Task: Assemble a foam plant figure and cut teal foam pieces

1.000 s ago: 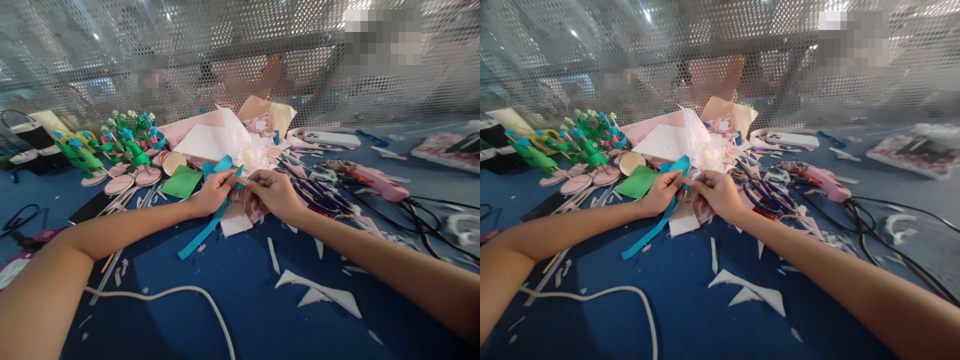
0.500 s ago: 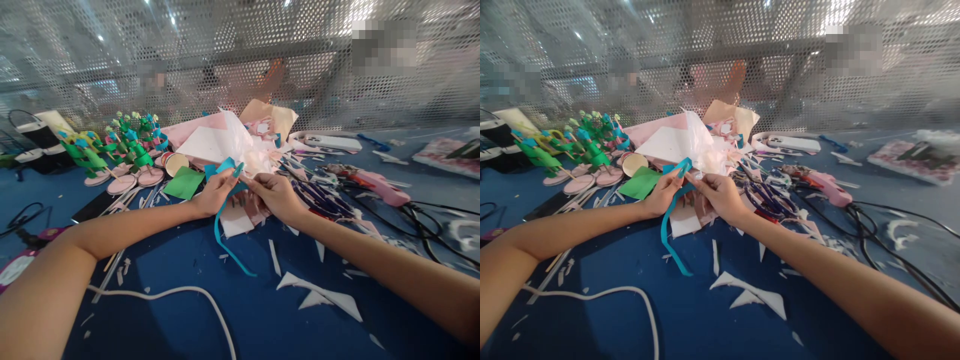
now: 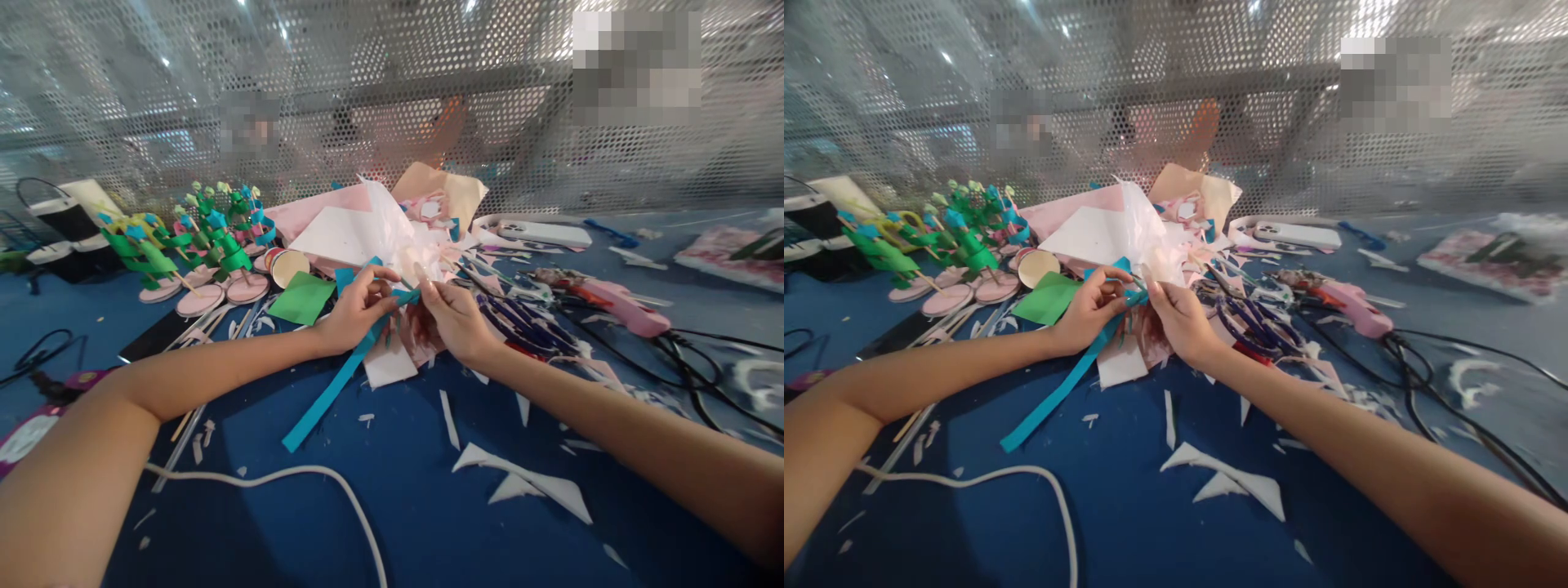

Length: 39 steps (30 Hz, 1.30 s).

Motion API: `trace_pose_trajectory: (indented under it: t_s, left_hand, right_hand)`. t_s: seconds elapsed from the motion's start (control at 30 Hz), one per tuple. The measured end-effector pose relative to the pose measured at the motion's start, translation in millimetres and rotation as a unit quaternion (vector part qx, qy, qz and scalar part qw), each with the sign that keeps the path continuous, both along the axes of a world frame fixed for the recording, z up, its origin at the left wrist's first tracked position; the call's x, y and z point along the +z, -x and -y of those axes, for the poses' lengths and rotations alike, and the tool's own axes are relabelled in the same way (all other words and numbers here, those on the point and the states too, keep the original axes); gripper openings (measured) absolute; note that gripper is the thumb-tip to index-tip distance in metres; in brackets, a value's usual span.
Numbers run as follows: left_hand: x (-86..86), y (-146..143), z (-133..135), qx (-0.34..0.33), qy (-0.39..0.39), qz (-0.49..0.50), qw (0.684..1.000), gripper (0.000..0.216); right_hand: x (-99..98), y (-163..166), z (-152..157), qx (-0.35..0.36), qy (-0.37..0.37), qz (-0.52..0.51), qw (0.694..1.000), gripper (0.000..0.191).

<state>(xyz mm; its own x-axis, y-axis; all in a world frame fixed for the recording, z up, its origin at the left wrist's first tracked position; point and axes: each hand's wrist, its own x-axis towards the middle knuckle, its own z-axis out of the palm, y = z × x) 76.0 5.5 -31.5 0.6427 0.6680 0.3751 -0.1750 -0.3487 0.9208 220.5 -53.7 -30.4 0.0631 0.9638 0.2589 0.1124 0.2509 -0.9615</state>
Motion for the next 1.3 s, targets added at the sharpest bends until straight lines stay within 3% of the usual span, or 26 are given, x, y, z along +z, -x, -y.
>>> trace_pose_trajectory:
  t_s: [0.13, 0.3, 0.53, 0.73, 0.93, 1.3]
  left_hand:
    - [-1.0, 0.5, -1.2, 0.025, -0.017, -0.016, 0.999, 0.036]
    - [0.3, 0.2, -2.0, 0.020, -0.030, -0.047, 0.998, 0.031]
    - [1.4, -0.3, -0.1, 0.022, -0.033, -0.052, 0.998, 0.035]
    - [0.0, -0.6, -1.2, 0.043, -0.092, -0.091, 0.991, 0.035]
    - [2.2, 0.6, 0.1, 0.103, -0.179, -0.132, 0.970, 0.027]
    - [3.5, 0.4, 3.0, 0.072, -0.133, -0.136, 0.979, 0.029]
  right_hand:
    - [0.8, 0.7, 3.1, -0.039, -0.044, 0.057, 0.997, 0.049]
    - [0.0, 0.7, 2.9, -0.033, -0.042, 0.057, 0.997, 0.051]
    - [2.6, 1.0, 3.9, -0.055, -0.060, 0.163, 0.983, 0.046]
    - [4.6, 3.2, 6.5, -0.072, -0.074, 0.195, 0.975, 0.042]
    - [3.4, 3.5, 4.8, -0.034, -0.054, 0.209, 0.976, 0.037]
    - [2.4, 2.9, 4.0, -0.067, -0.087, 0.287, 0.952, 0.029]
